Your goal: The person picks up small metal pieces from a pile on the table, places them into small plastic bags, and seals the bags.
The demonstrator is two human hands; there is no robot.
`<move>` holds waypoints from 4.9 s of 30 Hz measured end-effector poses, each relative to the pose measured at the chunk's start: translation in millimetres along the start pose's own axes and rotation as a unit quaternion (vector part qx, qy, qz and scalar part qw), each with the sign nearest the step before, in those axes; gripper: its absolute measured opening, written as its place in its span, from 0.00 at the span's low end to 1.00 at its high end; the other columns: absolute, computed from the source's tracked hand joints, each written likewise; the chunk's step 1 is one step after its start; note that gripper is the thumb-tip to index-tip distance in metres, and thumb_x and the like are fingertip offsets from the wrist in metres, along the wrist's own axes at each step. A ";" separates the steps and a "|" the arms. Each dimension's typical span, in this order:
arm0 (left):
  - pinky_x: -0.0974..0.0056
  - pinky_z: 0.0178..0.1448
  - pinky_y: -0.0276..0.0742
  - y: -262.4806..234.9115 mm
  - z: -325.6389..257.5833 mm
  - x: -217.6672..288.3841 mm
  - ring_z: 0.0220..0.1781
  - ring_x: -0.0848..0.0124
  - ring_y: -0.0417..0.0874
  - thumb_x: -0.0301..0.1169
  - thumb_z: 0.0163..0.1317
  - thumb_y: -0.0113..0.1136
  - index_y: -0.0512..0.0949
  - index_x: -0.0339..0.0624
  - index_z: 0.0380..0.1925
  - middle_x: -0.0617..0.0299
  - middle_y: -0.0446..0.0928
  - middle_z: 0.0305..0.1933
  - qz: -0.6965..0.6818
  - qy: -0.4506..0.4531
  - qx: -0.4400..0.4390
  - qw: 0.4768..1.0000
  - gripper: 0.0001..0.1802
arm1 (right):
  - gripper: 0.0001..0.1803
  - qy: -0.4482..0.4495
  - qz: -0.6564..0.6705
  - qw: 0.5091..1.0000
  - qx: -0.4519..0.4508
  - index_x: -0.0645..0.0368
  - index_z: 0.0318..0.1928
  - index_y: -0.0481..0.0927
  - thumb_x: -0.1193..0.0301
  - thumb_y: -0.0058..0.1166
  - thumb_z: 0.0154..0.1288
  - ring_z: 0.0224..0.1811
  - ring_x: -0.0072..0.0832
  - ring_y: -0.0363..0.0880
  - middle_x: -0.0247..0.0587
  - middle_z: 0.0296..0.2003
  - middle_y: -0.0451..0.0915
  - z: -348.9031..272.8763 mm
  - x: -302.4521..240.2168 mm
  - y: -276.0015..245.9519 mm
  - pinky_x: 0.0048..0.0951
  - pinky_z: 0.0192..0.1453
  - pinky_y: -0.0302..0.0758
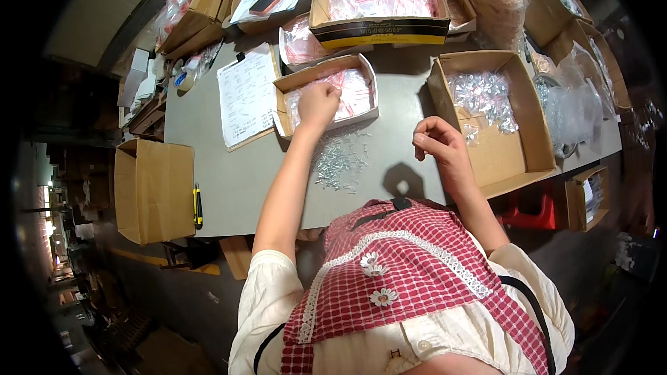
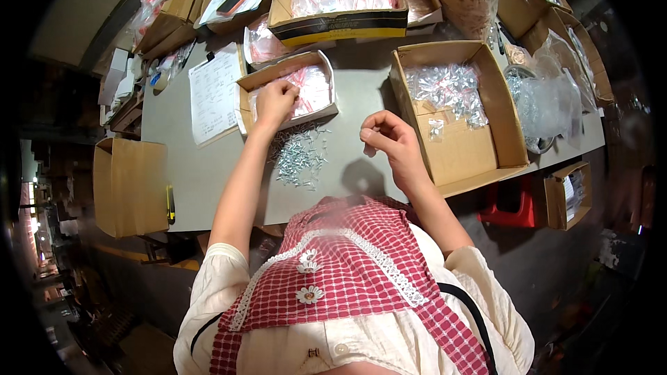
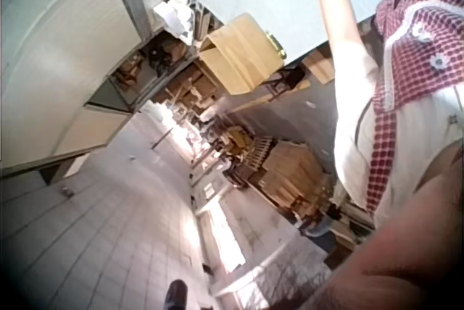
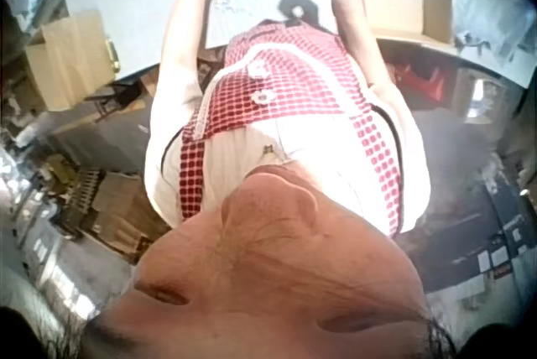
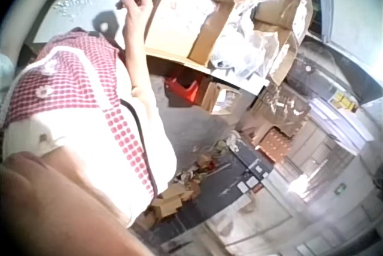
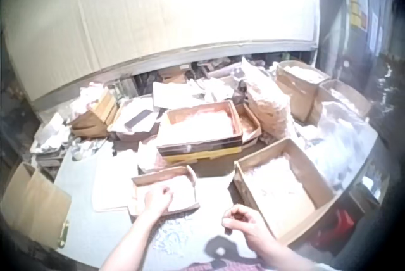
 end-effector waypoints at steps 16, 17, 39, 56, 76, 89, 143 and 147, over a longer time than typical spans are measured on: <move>0.58 0.43 0.80 7.5 -7.3 -8.3 0.35 0.61 0.87 0.42 0.55 0.70 0.84 0.39 0.33 0.52 0.85 0.31 -0.016 -0.037 -0.060 0.997 0.16 | 0.07 -0.052 -0.213 0.960 -0.172 0.63 0.43 0.81 0.74 0.57 0.67 0.33 0.16 0.77 0.32 0.33 0.81 34.4 36.8 50.2 0.23 0.39 0.75; 0.61 0.40 0.79 8.2 -8.2 -7.6 0.33 0.65 0.87 0.40 0.57 0.70 0.84 0.39 0.33 0.54 0.85 0.30 -0.023 -0.034 -0.050 0.998 0.15 | 0.07 -0.040 -0.208 0.962 -0.173 0.63 0.43 0.81 0.74 0.56 0.67 0.33 0.16 0.78 0.33 0.34 0.81 30.8 35.4 45.9 0.23 0.39 0.75; 0.69 0.48 0.76 -21.7 -119.7 74.3 0.42 0.77 0.79 0.30 0.69 0.61 0.80 0.35 0.37 0.64 0.80 0.43 -0.486 -0.025 -0.058 0.872 0.08 | 0.05 -0.145 -0.212 0.966 -0.035 0.66 0.44 0.78 0.77 0.52 0.72 0.29 0.18 0.83 0.41 0.26 0.82 32.7 6.9 49.4 0.21 0.34 0.79; 0.67 0.44 0.79 -34.3 -152.8 75.7 0.35 0.73 0.84 0.29 0.63 0.64 0.84 0.35 0.37 0.58 0.84 0.32 -0.204 0.087 -0.086 0.971 0.08 | 0.08 0.140 -0.227 0.931 -0.250 0.62 0.30 0.80 0.72 0.66 0.61 0.28 0.14 0.71 0.28 0.24 0.78 21.3 15.3 31.7 0.21 0.32 0.69; 0.65 0.34 0.76 -31.7 -170.2 69.0 0.28 0.72 0.83 0.33 0.63 0.62 0.81 0.36 0.30 0.57 0.82 0.25 -0.373 -0.012 -0.155 0.915 0.10 | 0.08 0.165 -0.094 0.949 -0.252 0.60 0.29 0.80 0.71 0.64 0.63 0.32 0.15 0.76 0.30 0.28 0.81 2.9 22.7 44.1 0.20 0.39 0.71; 0.59 0.43 0.79 -41.9 -186.9 85.0 0.37 0.58 0.84 0.29 0.55 0.65 0.81 0.41 0.37 0.57 0.83 0.34 -0.097 0.053 0.030 0.993 0.09 | 0.09 -0.241 -0.494 0.832 -0.070 0.64 0.25 0.77 0.71 0.60 0.53 0.24 0.41 0.79 0.46 0.21 0.78 2.3 8.5 60.6 0.38 0.30 0.74; 0.53 0.58 0.73 -19.5 -184.0 35.8 0.50 0.54 0.81 0.29 0.55 0.66 0.80 0.38 0.47 0.53 0.82 0.45 -0.109 0.168 0.120 0.972 0.18 | 0.14 -0.169 -0.452 0.834 -0.267 0.62 0.51 0.82 0.79 0.60 0.63 0.34 0.32 0.82 0.43 0.38 0.82 28.5 19.2 77.8 0.30 0.36 0.79; 0.53 0.57 0.74 -13.9 -184.8 31.7 0.48 0.53 0.81 0.27 0.54 0.64 0.80 0.37 0.45 0.52 0.82 0.44 -0.097 0.174 0.112 0.973 0.17 | 0.22 -0.211 -0.512 0.798 -0.237 0.61 0.56 0.78 0.81 0.59 0.60 0.41 0.41 0.83 0.48 0.43 0.81 19.6 14.5 85.7 0.36 0.43 0.80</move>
Point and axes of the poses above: each hand's wrist, its own z-axis towards the middle knuckle, its own y-axis out of the palm, x = y × z, the point moved 3 cm from there along z, towards the middle knuckle
